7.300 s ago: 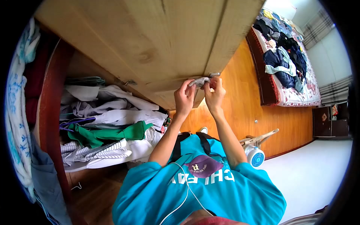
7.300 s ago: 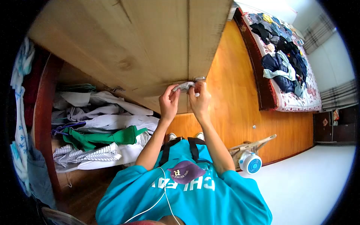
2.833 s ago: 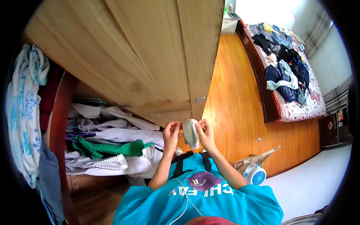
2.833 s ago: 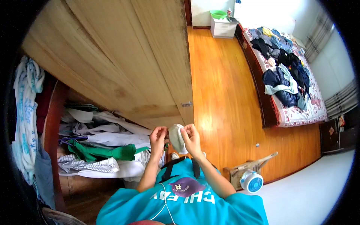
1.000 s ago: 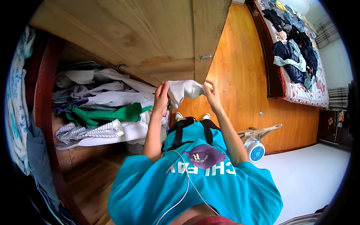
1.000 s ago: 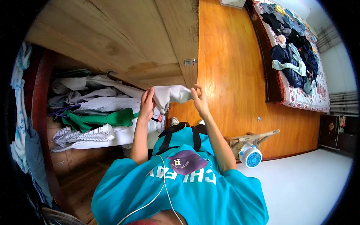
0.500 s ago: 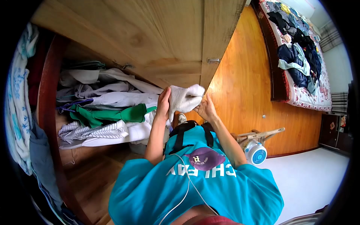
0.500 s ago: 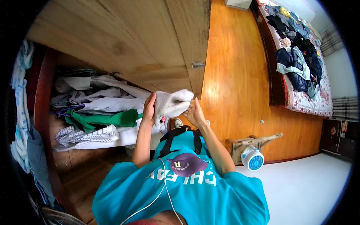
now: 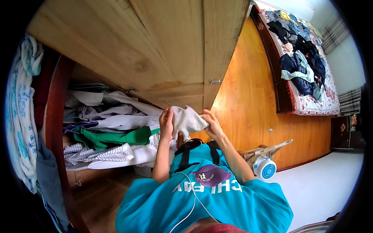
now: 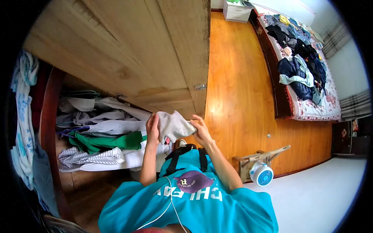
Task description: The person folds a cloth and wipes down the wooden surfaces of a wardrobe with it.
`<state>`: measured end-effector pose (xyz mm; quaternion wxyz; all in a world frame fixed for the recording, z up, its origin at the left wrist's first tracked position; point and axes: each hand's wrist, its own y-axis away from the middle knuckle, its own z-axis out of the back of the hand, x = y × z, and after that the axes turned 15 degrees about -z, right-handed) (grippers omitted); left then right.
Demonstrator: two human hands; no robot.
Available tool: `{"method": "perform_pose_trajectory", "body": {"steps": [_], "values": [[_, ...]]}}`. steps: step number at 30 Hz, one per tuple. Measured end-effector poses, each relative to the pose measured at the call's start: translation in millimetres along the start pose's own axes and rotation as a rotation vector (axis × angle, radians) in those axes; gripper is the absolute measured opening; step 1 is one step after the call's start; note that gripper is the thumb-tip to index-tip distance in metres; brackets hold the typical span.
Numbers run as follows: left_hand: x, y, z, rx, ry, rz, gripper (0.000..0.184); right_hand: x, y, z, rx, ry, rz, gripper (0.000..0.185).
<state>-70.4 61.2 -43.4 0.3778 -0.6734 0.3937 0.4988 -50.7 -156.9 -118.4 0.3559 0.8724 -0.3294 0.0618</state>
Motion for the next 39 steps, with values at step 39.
{"method": "perform_pose_trajectory", "body": {"steps": [39], "values": [[-11.9,4.0,-23.5,0.656,-0.773,-0.281,0.031,73.9,61.1,-65.1,-0.446,1.340,0.794,0.020]]}}
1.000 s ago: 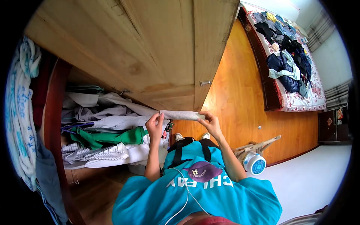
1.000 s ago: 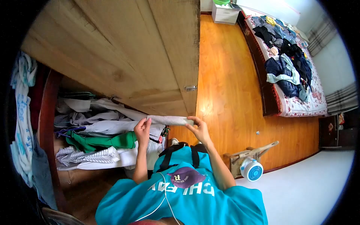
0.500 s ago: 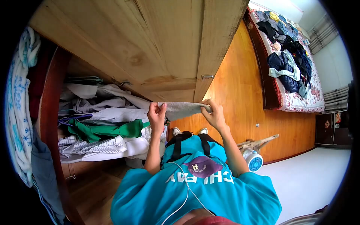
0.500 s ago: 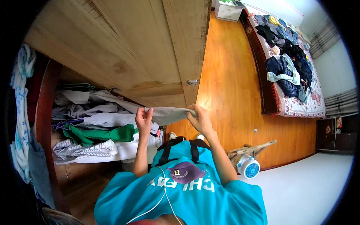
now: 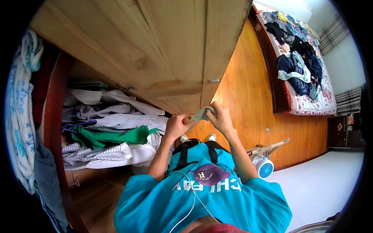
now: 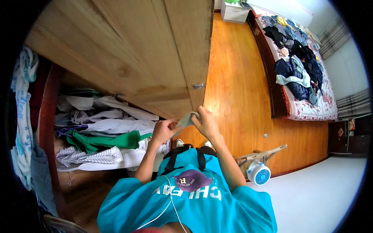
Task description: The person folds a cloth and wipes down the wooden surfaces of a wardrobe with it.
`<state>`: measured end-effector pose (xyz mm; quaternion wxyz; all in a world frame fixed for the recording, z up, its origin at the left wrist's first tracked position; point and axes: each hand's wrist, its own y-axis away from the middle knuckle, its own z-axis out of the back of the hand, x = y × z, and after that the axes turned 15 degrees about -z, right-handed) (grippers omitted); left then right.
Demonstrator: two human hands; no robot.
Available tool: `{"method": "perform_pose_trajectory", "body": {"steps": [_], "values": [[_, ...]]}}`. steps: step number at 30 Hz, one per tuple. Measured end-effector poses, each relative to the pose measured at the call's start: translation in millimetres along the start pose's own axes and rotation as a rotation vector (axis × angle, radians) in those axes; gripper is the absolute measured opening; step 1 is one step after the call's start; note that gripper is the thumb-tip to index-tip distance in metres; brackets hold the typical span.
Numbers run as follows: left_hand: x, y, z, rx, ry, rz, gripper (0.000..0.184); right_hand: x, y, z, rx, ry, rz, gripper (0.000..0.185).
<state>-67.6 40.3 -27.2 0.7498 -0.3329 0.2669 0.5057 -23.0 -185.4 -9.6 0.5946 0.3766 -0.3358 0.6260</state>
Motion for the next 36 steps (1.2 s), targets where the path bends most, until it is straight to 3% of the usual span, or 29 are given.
{"method": "perform_pose_trajectory", "body": {"steps": [3,6,9,10,12,13,15,16,19,21,24,27,29,30,31,33,34,36], "values": [[-12.0,-15.6,-7.6,-0.005,0.000,-0.110,0.032,3.9,3.1,2.6,-0.023,0.029,0.038,0.021],[-7.9,-25.0,-23.3,-0.153,0.092,-0.150,0.031,-1.3,14.2,5.8,0.024,0.108,0.206,0.019],[-25.3,-34.2,-17.6,-0.072,0.146,-0.034,0.025,13.2,32.6,16.1,0.209,0.030,0.409,0.025],[-26.2,-34.2,-18.4,-0.123,0.175,-0.082,0.024,4.7,33.0,17.9,0.205,0.032,0.418,0.025],[-27.4,-33.9,-21.1,-0.208,0.235,-0.169,0.021,-11.3,27.5,22.7,0.294,-0.199,0.172,0.032],[-27.6,-32.8,-21.6,-0.211,0.231,-0.176,0.021,-12.1,25.4,25.5,0.291,-0.200,0.180,0.032],[-31.4,-32.4,-18.1,-0.183,0.378,-0.200,0.023,-6.0,22.1,36.7,0.273,-0.380,-0.148,0.036],[-35.3,-32.1,-13.3,-0.129,0.445,-0.173,0.025,6.0,22.0,44.8,0.248,-0.361,-0.189,0.038],[-60.2,-39.4,-6.4,-0.115,0.551,-0.183,0.027,2.7,17.2,51.1,0.230,-0.078,0.020,0.035],[-65.8,-41.4,-8.0,-0.140,0.642,-0.183,0.027,2.7,20.0,51.4,0.197,-0.169,-0.035,0.027],[-73.3,-45.8,-8.4,-0.229,0.751,-0.172,0.025,18.1,15.6,59.0,0.058,-0.146,0.104,0.025],[-80.7,-52.2,1.0,-0.313,0.726,-0.140,0.023,44.7,2.0,67.3,-0.017,-0.146,0.162,0.026],[-95.5,-65.1,12.6,-0.494,0.612,-0.206,0.023,70.9,-9.3,68.6,-0.052,-0.169,0.208,0.022],[-100.7,-73.1,19.6,-0.560,0.793,-0.142,0.030,81.9,-16.8,67.7,-0.151,-0.149,0.280,0.019],[-112.9,-78.7,29.8,-0.586,0.973,-0.242,0.039,91.8,-20.2,70.1,-0.244,-0.122,0.347,0.016],[-135.7,-99.4,26.6,-0.703,0.697,-0.379,0.044,109.5,-28.1,78.9,-0.253,-0.065,0.327,0.018],[-136.4,-104.5,28.1,-0.648,0.473,-0.426,0.050,112.9,-34.9,79.2,-0.306,-0.097,0.356,0.019],[-130.5,-122.8,27.7,-0.724,0.002,-0.546,0.044,115.2,-48.5,79.1,-0.387,-0.159,0.375,0.021]]}}
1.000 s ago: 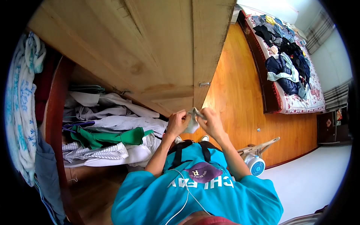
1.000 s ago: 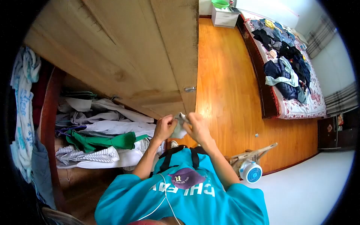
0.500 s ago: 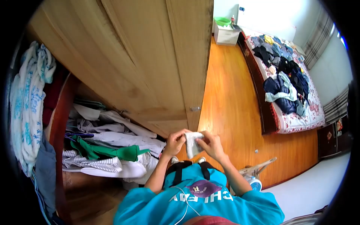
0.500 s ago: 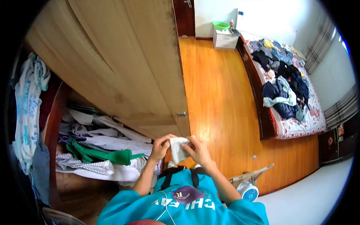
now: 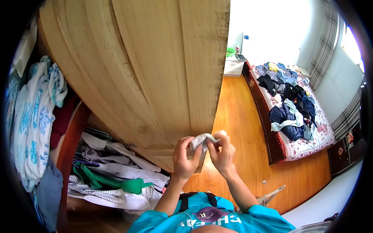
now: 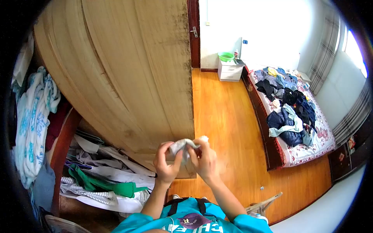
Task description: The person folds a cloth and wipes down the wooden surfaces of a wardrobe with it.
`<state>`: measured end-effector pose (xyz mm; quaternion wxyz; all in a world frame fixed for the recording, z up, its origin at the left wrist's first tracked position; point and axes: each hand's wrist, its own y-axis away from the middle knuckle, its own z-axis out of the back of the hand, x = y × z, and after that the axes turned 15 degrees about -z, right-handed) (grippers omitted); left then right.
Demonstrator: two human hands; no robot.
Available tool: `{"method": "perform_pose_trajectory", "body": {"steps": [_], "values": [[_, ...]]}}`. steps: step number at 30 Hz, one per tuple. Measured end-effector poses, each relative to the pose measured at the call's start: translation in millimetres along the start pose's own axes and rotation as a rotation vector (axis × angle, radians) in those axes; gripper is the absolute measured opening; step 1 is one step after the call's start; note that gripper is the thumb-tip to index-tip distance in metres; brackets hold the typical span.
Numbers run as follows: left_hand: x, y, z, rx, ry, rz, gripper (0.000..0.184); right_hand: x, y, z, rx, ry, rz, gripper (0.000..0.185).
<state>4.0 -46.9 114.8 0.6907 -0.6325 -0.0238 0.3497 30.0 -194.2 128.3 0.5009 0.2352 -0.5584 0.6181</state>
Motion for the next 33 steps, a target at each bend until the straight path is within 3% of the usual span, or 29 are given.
{"method": "perform_pose_trajectory", "body": {"steps": [1,3,6,12,19,21,25,29,33], "values": [[4.1,-12.2,-3.2,0.018,-0.139,-0.155,0.039,-8.7,-5.8,-8.1,-0.050,-0.096,0.005,0.023],[8.7,-34.6,-7.3,-0.014,-0.152,-0.186,0.035,-11.0,-31.4,-16.2,-0.221,0.004,0.309,0.025],[13.0,-89.0,-6.3,-0.151,-0.307,-0.410,0.035,29.6,-69.6,-14.5,-0.301,-0.031,0.450,0.026],[6.7,-142.1,-10.1,-0.197,-0.344,-0.453,0.032,79.9,-100.3,-7.4,-0.292,0.017,0.314,0.024],[42.0,-63.8,-20.7,-0.017,-0.322,-0.527,0.028,-2.6,-45.9,-26.8,-0.168,0.037,0.228,0.022],[41.4,-70.1,-19.3,-0.008,-0.332,-0.536,0.028,6.1,-61.3,-29.2,-0.253,0.039,0.353,0.024],[27.2,-129.1,-19.7,-0.193,-0.337,-0.609,0.032,47.1,-98.9,-25.4,-0.378,-0.035,0.425,0.025],[21.9,-139.2,-20.0,-0.241,-0.353,-0.627,0.031,58.8,-103.4,-22.4,-0.396,-0.052,0.423,0.026],[36.9,-87.8,-19.2,-0.047,-0.370,-0.602,0.027,6.4,-63.2,-24.2,-0.275,0.027,0.321,0.025]]}}
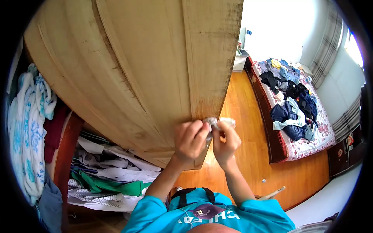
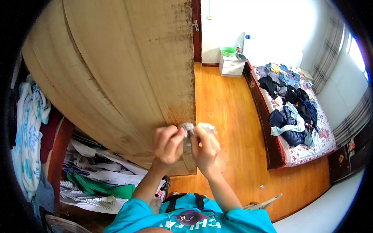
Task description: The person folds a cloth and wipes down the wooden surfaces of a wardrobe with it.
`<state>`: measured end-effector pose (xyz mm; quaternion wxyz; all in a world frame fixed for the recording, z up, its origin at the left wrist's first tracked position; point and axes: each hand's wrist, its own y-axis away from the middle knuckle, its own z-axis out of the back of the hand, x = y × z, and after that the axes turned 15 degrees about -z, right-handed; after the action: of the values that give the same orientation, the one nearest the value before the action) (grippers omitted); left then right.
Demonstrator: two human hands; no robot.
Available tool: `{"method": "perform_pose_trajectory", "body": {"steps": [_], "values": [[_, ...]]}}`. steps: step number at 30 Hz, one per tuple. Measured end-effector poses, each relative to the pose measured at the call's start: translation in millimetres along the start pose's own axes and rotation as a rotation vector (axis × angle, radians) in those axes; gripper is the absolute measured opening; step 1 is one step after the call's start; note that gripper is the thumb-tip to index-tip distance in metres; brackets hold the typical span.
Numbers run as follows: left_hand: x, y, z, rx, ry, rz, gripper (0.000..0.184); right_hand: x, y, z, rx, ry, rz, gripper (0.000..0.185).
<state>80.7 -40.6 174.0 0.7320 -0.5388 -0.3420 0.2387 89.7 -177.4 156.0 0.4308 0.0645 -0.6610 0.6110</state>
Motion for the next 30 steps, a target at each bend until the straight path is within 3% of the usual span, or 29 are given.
{"method": "perform_pose_trajectory", "body": {"steps": [2,4,6,10,19,22,26,30], "values": [[-4.3,26.0,-1.1,0.134,0.049,-0.063,0.024,-22.8,26.3,-3.3,0.029,-0.010,-0.043,0.025],[-1.5,21.9,-1.6,0.123,0.058,-0.054,0.024,-12.3,13.9,-3.8,0.024,-0.004,-0.047,0.025],[7.2,-4.6,-2.7,0.039,0.019,-0.050,0.024,5.5,-15.1,-6.0,-0.040,0.008,0.051,0.025],[15.3,-44.8,-8.9,-0.087,-0.069,-0.054,0.023,28.2,-45.1,-11.7,-0.113,-0.056,0.031,0.024],[0.7,15.5,-1.0,0.159,0.017,-0.107,0.027,-11.7,10.6,-1.7,0.025,-0.012,-0.054,0.025],[16.4,-27.0,-2.5,0.050,-0.031,-0.103,0.028,18.6,-40.1,-5.9,-0.082,-0.044,0.111,0.024],[20.7,-57.6,-4.7,-0.090,-0.112,-0.082,0.026,34.7,-59.5,-7.6,-0.097,-0.087,0.075,0.024],[4.8,-5.0,1.5,0.074,-0.006,-0.091,0.027,5.4,-12.7,2.3,0.015,-0.027,0.034,0.024]]}}
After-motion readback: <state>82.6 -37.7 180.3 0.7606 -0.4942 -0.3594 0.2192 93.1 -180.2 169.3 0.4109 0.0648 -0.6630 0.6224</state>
